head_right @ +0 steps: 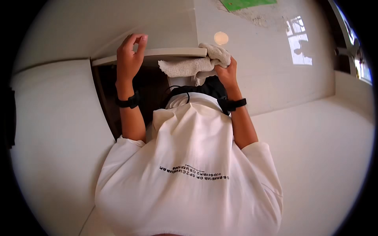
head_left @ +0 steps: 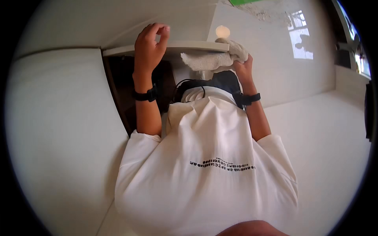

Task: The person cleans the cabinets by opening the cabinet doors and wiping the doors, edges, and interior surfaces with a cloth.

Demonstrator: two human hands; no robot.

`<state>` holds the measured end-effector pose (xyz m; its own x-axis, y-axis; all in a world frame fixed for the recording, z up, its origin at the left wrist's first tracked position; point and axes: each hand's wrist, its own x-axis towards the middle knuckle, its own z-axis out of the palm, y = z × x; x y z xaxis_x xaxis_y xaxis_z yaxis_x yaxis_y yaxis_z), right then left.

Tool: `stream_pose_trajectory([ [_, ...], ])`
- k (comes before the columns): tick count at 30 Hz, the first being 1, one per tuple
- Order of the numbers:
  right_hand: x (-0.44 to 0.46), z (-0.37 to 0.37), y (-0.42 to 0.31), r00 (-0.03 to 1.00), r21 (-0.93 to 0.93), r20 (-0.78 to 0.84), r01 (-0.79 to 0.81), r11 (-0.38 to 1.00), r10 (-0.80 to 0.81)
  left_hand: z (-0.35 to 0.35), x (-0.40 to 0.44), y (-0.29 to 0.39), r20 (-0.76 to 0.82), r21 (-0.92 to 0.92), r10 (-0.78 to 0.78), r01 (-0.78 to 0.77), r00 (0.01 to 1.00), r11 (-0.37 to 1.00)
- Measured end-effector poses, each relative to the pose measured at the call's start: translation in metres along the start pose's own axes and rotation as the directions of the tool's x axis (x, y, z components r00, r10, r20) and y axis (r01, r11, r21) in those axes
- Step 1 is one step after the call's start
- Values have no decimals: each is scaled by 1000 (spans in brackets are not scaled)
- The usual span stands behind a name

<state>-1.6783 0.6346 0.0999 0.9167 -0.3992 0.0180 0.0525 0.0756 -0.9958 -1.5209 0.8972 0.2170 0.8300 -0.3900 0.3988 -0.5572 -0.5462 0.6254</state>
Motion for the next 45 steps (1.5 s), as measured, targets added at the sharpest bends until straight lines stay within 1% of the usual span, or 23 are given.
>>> stream_pose_trajectory([
  [3,-4,6,-18,997,26,-48,-66,998,67,-16,-3,-6,31,-84,104,-101,994,991],
  [7,19,38,-83,982,-82,104,167,983,-158,-8,-27,27,123,-347,258,-202,958,916],
  [9,16,60,-104,961,-193,223,207,959,-163,16,-53,42,64,-437,343,-283,937,854],
  [11,18,75,-125,924,-300,350,265,916,-153,31,-60,51,-71,-483,282,-280,957,830],
  [13,17,90,-139,876,-408,467,333,850,-119,32,-59,46,-161,-300,208,-249,965,921],
  [15,13,92,-141,720,-394,645,601,696,-256,41,-67,30,-305,-236,168,-245,937,940],
  [17,8,90,-135,631,-345,701,709,615,-334,37,-81,16,-317,-22,114,-128,941,992],
  [18,10,93,-138,682,-376,652,670,641,-331,27,-84,8,-294,80,54,-31,954,996],
  [19,10,93,-138,733,-400,598,624,671,-325,26,-85,-15,-348,79,17,12,937,997],
  [20,13,89,-138,777,-481,529,605,635,-340,17,-85,-32,-369,127,-4,55,929,990],
  [22,27,75,-130,817,-562,500,559,610,-289,-4,-71,-49,-449,158,57,16,891,987],
  [23,30,66,-126,838,-608,482,531,591,-256,-11,-65,-57,-517,35,23,-6,855,999],
  [24,29,60,-123,796,-603,520,598,528,-308,-12,-60,-70,-562,-234,-210,90,800,968],
  [25,27,56,-133,830,-613,518,530,586,-208,-25,-49,-58,-486,-474,-396,145,779,868],
  [27,22,58,-133,869,-525,399,478,705,-292,-43,-27,-43,-462,-431,-466,268,755,862],
  [30,32,54,-122,847,-665,280,511,545,-452,-32,-14,-43,-403,-184,-258,199,878,963],
  [33,38,50,-110,953,-581,161,303,756,-258,-18,-5,-30,-218,-194,-244,203,945,960],
  [34,36,47,-115,974,-525,214,174,833,-68,-19,-3,-17,-140,-191,-340,312,930,931],
  [36,36,61,-118,953,-609,283,269,746,-113,-29,8,-9,39,-252,-323,323,945,912],
  [38,29,68,-117,965,-642,237,240,728,-109,-18,15,0,127,-193,-291,311,948,930],
  [40,25,68,-119,965,-628,242,232,743,-96,-7,18,11,175,-68,-306,321,936,944],
  [41,23,59,-120,963,-607,248,240,758,-106,1,22,25,185,-2,-242,247,952,969],
  [45,16,50,-115,963,-447,244,220,867,-119,31,22,58,290,0,-140,147,947,989],
])
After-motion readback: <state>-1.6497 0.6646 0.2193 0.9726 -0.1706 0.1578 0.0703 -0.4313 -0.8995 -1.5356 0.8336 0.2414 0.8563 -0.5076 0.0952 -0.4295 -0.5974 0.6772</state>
